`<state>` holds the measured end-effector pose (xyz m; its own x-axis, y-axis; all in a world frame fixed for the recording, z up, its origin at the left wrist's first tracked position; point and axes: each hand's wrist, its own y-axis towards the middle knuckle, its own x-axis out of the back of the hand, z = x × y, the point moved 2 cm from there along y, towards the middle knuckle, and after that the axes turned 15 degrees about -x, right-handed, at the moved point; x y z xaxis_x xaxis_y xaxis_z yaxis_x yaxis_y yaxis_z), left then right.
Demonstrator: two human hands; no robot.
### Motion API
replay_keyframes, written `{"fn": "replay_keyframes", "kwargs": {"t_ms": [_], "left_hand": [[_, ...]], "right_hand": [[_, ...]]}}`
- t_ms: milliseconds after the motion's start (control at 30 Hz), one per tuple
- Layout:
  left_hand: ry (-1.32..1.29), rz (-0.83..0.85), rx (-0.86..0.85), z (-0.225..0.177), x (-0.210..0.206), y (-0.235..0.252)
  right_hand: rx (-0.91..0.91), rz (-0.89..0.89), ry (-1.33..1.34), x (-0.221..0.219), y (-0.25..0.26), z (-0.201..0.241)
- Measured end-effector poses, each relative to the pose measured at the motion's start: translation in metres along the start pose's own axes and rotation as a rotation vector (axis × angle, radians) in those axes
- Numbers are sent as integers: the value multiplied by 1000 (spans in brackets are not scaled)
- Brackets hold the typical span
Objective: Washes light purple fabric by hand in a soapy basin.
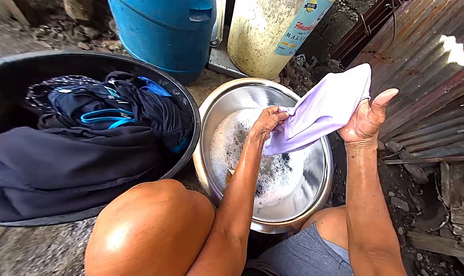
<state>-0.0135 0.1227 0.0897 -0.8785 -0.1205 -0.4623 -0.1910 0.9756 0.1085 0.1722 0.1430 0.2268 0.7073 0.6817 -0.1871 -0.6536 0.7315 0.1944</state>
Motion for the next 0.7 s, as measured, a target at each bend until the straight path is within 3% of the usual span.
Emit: {"fn": "replay_keyframes", "kwargs": {"t_ms": [133, 233, 300, 367, 433, 567, 700], "left_hand": [[-83, -157, -175, -4, 3, 7], [-72, -283, -277, -24, 22, 12], [-202, -272, -308, -44, 32, 9], [-401, -172, -354, -50, 40, 5], [-441, -11, -283, -25, 48, -5], [-325, 153, 129, 44, 33, -26], [-491, 250, 111, 29, 20, -22]], "right_hand": [[-39, -59, -106, 3, 1, 3], [-184, -396, -330, 18, -1, 8], [-245, -564, -448, 25, 0, 11], [-254, -602, -444, 25, -1, 13], [-257, -539, -412, 20, -4, 12], [-315, -448, -502, 13, 1, 10], [-353, -532, -606, 25, 0, 10]]}}
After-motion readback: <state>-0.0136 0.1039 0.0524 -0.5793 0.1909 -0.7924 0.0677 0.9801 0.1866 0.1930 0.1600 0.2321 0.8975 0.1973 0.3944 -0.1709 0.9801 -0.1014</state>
